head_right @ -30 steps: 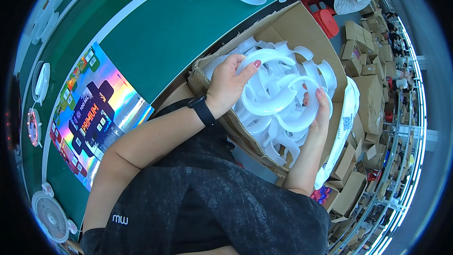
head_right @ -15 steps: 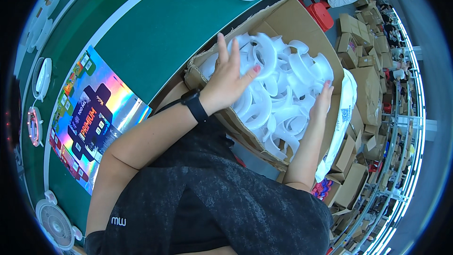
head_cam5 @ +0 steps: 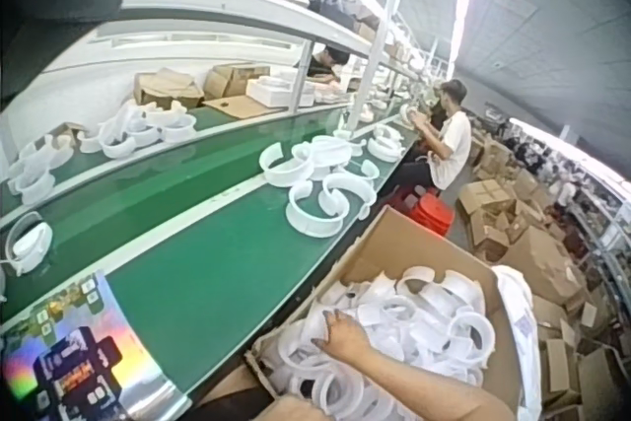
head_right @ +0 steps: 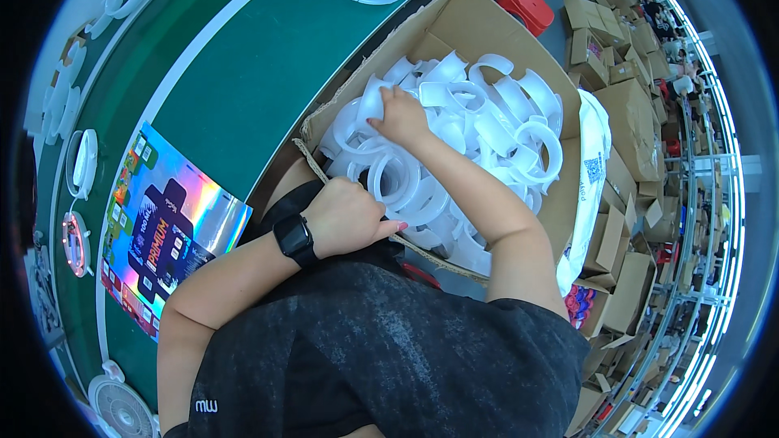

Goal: Assembling LED-equipped plastic ring components on a factory production line.

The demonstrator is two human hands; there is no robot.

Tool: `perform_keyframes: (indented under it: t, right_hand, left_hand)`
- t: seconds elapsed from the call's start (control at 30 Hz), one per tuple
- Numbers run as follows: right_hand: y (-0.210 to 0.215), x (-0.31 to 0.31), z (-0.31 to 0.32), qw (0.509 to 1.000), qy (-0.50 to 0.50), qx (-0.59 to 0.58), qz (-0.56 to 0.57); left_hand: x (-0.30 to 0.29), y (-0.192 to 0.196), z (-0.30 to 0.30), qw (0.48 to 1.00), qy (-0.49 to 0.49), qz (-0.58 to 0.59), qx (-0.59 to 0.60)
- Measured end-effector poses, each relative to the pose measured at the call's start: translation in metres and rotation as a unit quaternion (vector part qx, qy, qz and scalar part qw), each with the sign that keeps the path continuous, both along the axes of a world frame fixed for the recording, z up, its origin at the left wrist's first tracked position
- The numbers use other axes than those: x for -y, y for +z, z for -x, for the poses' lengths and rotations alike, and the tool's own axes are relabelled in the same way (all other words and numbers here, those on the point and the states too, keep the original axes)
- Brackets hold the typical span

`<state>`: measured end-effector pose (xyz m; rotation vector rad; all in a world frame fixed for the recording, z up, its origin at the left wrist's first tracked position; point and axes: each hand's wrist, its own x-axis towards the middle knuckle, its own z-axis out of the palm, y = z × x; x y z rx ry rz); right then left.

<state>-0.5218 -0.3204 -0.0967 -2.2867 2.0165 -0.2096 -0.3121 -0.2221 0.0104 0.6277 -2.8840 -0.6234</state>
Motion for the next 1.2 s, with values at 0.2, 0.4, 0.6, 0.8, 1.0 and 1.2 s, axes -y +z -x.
perform_keyframes:
  t: [0.2, 0.4, 0.6, 0.8, 1.0, 1.2]
  right_hand:
    - [0.018, 0.049, -0.003, 0.976, -0.030, -0.079, -0.199]
    - [-0.005, 0.066, 0.074, 0.991, -0.100, 0.073, -0.052]
    - [0.039, 0.080, 0.124, 0.858, -0.337, 0.387, -0.020]
    - [0.085, 0.048, 0.113, 0.954, -0.135, 0.180, 0.198]
    - [0.044, -0.021, -0.015, 0.975, 0.140, -0.017, -0.169]
    - [-0.007, 0.010, -0.031, 0.904, 0.201, -0.218, -0.308]
  left_hand:
    - [-0.005, -0.001, -0.008, 1.000, 0.009, 0.012, -0.011]
    - [-0.005, -0.003, -0.009, 0.999, 0.016, 0.003, -0.028]
    - [-0.004, 0.002, -0.009, 1.000, 0.015, -0.012, -0.019]
    - [0.000, 0.003, -0.005, 1.000, 0.010, -0.026, -0.016]
    - [-0.001, 0.002, -0.005, 1.000, 0.016, -0.016, -0.018]
    - [0.002, 0.003, -0.003, 1.000, 0.012, -0.009, -0.023]
